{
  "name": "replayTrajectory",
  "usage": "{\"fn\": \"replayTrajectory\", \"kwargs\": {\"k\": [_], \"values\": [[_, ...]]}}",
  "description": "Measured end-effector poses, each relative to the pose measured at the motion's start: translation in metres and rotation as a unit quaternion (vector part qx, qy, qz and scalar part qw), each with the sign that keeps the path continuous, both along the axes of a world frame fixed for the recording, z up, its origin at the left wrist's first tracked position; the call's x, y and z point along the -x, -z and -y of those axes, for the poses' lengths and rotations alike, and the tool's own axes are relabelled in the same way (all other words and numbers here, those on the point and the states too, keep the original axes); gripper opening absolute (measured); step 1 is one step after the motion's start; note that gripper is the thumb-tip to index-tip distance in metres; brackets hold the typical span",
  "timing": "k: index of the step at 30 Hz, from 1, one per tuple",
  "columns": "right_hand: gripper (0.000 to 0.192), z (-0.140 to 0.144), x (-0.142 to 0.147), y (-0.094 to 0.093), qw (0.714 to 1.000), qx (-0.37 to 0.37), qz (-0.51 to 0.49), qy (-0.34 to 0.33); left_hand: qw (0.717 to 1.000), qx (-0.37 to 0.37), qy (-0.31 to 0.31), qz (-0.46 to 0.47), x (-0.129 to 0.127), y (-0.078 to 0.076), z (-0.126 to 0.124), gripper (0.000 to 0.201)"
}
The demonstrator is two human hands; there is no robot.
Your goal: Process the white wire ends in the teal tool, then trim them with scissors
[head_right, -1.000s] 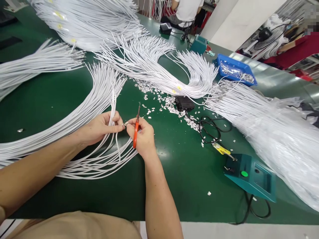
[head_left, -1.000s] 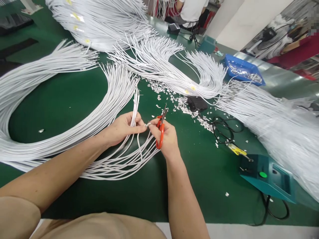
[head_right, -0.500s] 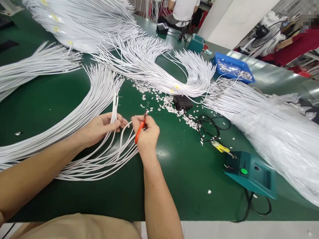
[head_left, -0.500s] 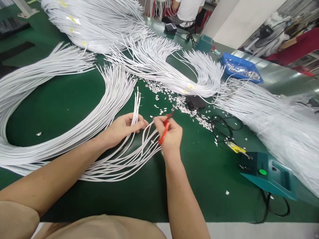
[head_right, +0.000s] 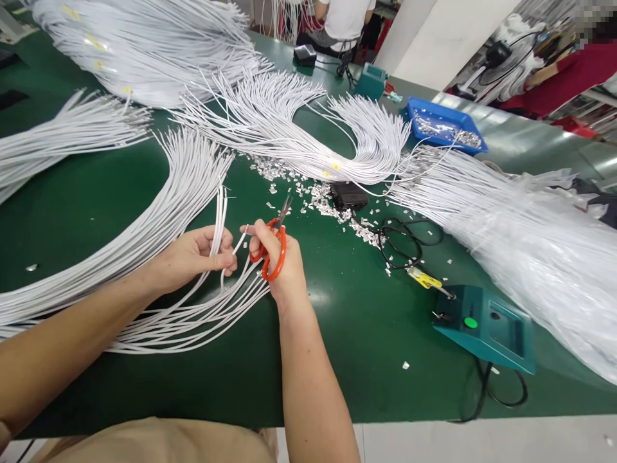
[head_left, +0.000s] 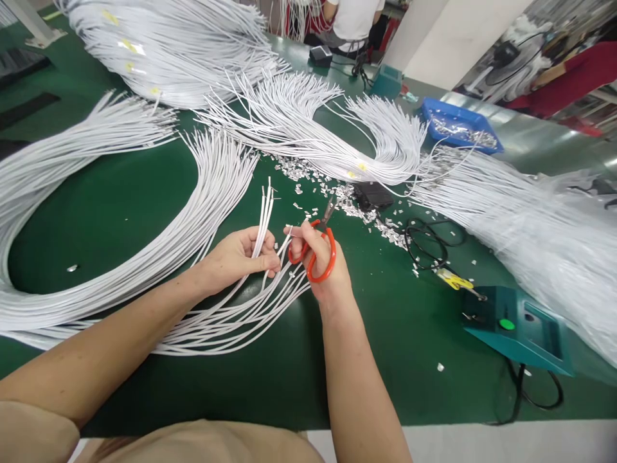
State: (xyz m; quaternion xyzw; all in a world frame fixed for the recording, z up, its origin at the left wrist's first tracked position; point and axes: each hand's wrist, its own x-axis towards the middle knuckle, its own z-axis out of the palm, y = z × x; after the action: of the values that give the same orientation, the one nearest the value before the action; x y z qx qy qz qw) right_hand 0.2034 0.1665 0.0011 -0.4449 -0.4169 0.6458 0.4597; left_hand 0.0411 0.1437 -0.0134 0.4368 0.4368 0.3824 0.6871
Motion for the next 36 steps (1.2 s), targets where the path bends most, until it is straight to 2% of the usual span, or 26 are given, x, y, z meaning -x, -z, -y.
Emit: {"fn": "replayTrajectory", "kwargs": {"k": [5,10,12,15,18,20,22,25,29,31,33,36], "values": [[0.023,-0.001,0.000,0.003,0.997,0.037,-0.042,-0.049,0.999,0.000,0.021,0.038,-0.001,-0.002,0.001,0.025],[0.020,0.004,0.003,-0.001,0.996,0.019,-0.024,-0.083,0.997,-0.002,-0.055,0.060,0.000,-0.006,-0.002,0.024],[0.017,0.005,0.005,-0.001,0.997,0.015,-0.014,-0.072,0.997,-0.007,-0.061,0.056,0.001,-0.007,-0.002,0.026],[0.017,0.006,0.008,0.000,0.999,0.024,-0.022,-0.041,0.997,0.005,-0.032,0.064,-0.001,-0.006,-0.002,0.027],[0.019,0.006,0.009,0.000,0.998,0.028,-0.022,-0.052,0.997,-0.002,-0.026,0.077,-0.003,-0.007,0.000,0.029],[0.022,0.005,0.007,-0.001,0.999,0.006,0.030,-0.043,0.997,-0.028,-0.048,0.061,-0.003,-0.008,0.000,0.033],[0.024,0.004,0.003,-0.002,0.992,-0.037,0.118,-0.003,0.996,-0.051,-0.063,0.034,-0.001,-0.009,-0.001,0.044],[0.024,0.003,-0.004,-0.001,0.962,-0.107,0.250,0.029,0.997,-0.053,-0.059,0.002,0.002,-0.011,-0.001,0.055],[0.017,0.002,-0.011,0.002,0.903,-0.191,0.385,-0.025,0.996,-0.056,-0.063,-0.037,0.003,-0.014,-0.002,0.054],[0.015,0.002,-0.012,0.003,0.867,-0.218,0.444,-0.054,0.994,-0.068,-0.071,-0.052,0.003,-0.015,-0.003,0.045],[0.018,0.002,-0.013,0.005,0.833,-0.239,0.495,-0.070,0.993,-0.076,-0.070,-0.061,0.003,-0.015,-0.004,0.037],[0.024,0.002,-0.013,0.007,0.795,-0.266,0.540,-0.078,0.994,-0.075,-0.055,-0.063,0.006,-0.013,-0.004,0.042]]}}
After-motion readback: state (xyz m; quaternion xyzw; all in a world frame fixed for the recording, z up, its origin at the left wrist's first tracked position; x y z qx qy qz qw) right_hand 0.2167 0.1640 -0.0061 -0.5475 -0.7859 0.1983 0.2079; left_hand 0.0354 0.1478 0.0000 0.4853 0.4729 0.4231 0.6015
